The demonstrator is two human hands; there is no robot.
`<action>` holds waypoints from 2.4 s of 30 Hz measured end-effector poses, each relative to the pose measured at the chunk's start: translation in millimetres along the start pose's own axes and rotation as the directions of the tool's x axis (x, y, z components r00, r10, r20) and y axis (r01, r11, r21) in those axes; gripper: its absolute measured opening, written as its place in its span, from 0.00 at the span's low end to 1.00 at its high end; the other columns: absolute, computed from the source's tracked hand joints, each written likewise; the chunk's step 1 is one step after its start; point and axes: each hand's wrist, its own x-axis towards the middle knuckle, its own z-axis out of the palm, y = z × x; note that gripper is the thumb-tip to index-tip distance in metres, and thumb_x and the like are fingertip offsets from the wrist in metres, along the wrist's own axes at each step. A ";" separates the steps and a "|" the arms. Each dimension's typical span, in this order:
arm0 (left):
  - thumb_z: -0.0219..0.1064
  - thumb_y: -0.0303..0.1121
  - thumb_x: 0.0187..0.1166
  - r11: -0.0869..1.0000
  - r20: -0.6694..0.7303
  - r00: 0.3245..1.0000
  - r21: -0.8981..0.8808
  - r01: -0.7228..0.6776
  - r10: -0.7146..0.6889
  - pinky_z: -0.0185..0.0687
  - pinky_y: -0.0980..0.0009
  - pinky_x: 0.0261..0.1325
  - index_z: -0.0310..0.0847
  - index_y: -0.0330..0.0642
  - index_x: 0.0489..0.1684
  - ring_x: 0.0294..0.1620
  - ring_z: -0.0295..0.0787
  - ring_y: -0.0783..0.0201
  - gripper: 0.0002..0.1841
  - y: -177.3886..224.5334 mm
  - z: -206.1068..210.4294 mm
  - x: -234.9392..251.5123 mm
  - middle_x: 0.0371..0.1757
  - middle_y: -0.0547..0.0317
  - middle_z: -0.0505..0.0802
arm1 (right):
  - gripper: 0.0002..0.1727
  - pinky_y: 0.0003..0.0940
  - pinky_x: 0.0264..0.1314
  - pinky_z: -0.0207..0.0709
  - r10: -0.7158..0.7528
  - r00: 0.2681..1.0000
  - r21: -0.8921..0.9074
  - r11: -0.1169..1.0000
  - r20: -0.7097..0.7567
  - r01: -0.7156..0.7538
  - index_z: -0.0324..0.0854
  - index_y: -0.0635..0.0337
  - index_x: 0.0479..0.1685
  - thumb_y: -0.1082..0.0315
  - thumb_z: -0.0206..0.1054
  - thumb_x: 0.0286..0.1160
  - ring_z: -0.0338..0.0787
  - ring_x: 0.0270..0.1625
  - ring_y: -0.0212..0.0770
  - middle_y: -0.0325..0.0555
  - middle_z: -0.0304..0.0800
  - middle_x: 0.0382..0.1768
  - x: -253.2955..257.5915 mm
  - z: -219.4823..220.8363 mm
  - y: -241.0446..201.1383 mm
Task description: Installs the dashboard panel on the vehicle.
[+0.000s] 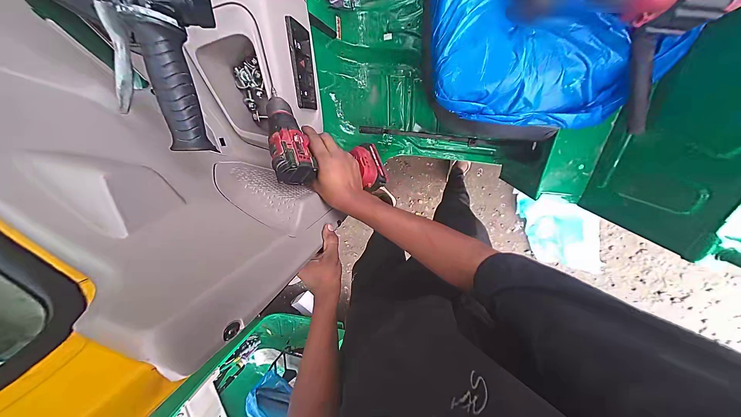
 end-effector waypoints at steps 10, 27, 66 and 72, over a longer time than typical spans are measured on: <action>0.84 0.24 0.59 0.999 0.020 1.000 0.044 -0.008 0.007 0.88 0.70 0.64 0.76 0.18 0.61 0.56 0.92 0.69 0.31 -3.0 1.5 -0.4 0.51 0.46 0.93 | 0.50 0.50 0.48 0.88 -0.037 0.996 0.044 0.998 0.078 0.034 0.67 0.51 0.88 0.69 0.80 0.53 0.91 0.56 0.49 0.47 0.85 0.65 3.4 -11.2 11.2; 0.44 0.32 0.88 0.859 0.677 0.622 0.032 0.510 -0.394 0.69 0.82 0.26 0.83 0.48 0.39 0.19 0.70 0.80 0.18 -57.7 -70.6 41.1 0.22 0.77 0.81 | 0.21 0.34 0.46 0.91 -0.213 0.945 0.604 0.796 0.248 0.021 0.93 0.59 0.49 0.63 0.82 0.51 0.94 0.40 0.28 0.39 0.97 0.38 -145.0 -126.6 151.9; 0.67 0.20 0.67 0.966 0.616 0.747 0.101 0.239 -0.249 0.85 0.79 0.53 0.83 0.42 0.37 0.36 0.87 0.80 0.07 -57.5 -56.5 54.2 0.30 0.75 0.91 | 0.26 0.33 0.56 0.89 -0.177 0.959 0.636 0.772 0.222 -0.005 0.91 0.62 0.54 0.58 0.81 0.55 0.94 0.48 0.29 0.42 0.98 0.44 -187.0 -84.2 151.0; 0.70 0.18 0.71 0.974 0.563 0.809 -0.027 0.224 -0.170 0.88 0.67 0.61 0.84 0.31 0.48 0.45 0.93 0.69 0.10 -66.8 -48.2 41.3 0.40 0.62 0.95 | 0.25 0.35 0.53 0.89 -0.171 0.964 0.629 0.777 0.205 0.004 0.92 0.60 0.54 0.55 0.80 0.56 0.94 0.45 0.29 0.41 0.97 0.42 -185.4 -82.0 152.5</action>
